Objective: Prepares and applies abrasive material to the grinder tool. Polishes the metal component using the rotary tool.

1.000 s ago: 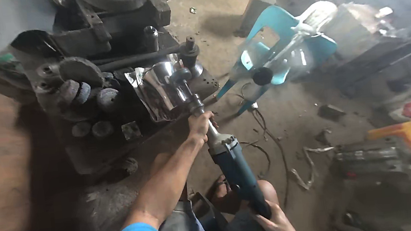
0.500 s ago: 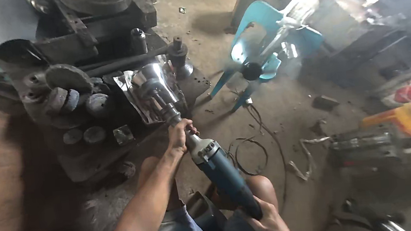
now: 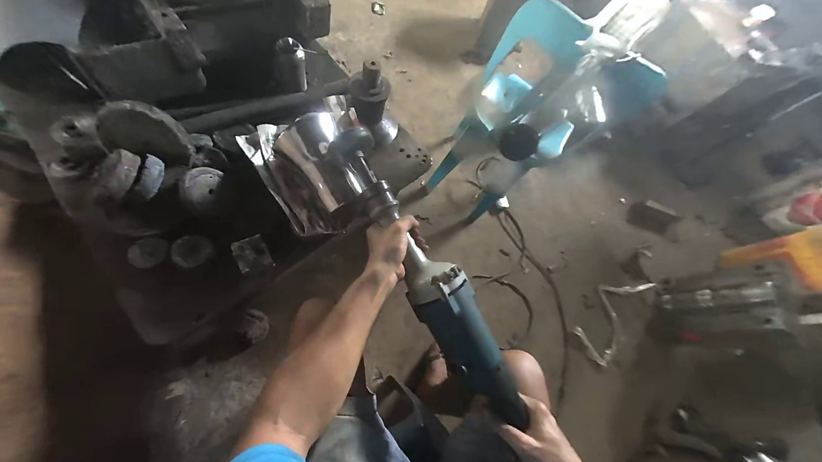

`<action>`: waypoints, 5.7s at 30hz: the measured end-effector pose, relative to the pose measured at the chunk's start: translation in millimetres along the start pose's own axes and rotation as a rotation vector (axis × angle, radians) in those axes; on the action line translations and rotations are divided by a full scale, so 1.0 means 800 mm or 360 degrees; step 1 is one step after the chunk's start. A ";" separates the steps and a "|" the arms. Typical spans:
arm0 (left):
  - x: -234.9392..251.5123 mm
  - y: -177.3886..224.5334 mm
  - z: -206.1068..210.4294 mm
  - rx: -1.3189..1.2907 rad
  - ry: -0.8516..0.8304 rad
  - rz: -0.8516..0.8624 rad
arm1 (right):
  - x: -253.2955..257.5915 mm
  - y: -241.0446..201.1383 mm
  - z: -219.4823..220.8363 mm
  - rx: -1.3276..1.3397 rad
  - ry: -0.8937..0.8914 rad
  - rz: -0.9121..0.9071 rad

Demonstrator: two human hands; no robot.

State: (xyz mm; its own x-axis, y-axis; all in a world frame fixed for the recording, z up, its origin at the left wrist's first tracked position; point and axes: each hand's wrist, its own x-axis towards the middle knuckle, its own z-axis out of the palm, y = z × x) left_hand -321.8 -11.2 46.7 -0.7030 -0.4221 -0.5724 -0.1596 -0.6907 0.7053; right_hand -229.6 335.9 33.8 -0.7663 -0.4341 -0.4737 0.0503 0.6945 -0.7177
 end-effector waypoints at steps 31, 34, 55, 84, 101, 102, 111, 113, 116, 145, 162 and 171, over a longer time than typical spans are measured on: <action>0.012 -0.010 0.002 -0.0102 0.0052 0.0097 | 0.011 0.020 0.012 -0.0095 0.0099 -0.0033; 0.003 -0.014 -0.015 -0.0147 -0.0016 0.0168 | 0.006 0.019 0.014 -0.0216 0.0116 -0.0098; 0.017 -0.017 -0.003 -0.0182 -0.0072 0.0168 | 0.011 0.025 0.017 -0.0272 0.0212 -0.0095; 0.007 -0.021 -0.015 -0.0181 -0.0061 0.0217 | 0.009 0.023 0.014 -0.0316 0.0145 -0.0083; -0.002 -0.036 -0.046 -0.0288 -0.0167 0.0323 | 0.002 0.024 0.017 -0.0502 0.0162 -0.0110; -0.002 -0.039 -0.053 -0.0305 -0.0193 0.0349 | 0.001 0.021 0.018 -0.0550 0.0165 -0.0097; -0.007 -0.035 -0.043 -0.0332 -0.0148 0.0285 | 0.001 0.024 0.015 -0.0545 0.0160 -0.0109; -0.002 -0.031 -0.032 -0.0288 -0.0117 0.0257 | 0.002 0.025 0.013 -0.0461 0.0156 -0.0116; 0.007 -0.027 -0.016 -0.0178 -0.0074 0.0217 | 0.005 0.023 0.012 -0.0287 0.0138 -0.0062; -0.004 -0.035 -0.036 -0.0238 -0.0122 0.0277 | -0.002 0.024 0.014 -0.0418 0.0126 -0.0088; 0.007 -0.026 0.005 -0.0108 0.0037 0.0115 | 0.007 0.035 0.006 -0.0144 0.0070 0.0003; -0.008 -0.038 -0.043 -0.0253 -0.0141 0.0295 | -0.003 0.024 0.016 -0.0487 0.0126 -0.0059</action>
State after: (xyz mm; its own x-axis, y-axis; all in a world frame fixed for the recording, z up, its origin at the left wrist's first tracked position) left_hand -288.7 -7.7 14.3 -0.7693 -0.5017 -0.3956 0.0836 -0.6929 0.7162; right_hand -218.8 342.8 14.8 -0.8121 -0.4248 -0.4000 -0.1647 0.8246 -0.5412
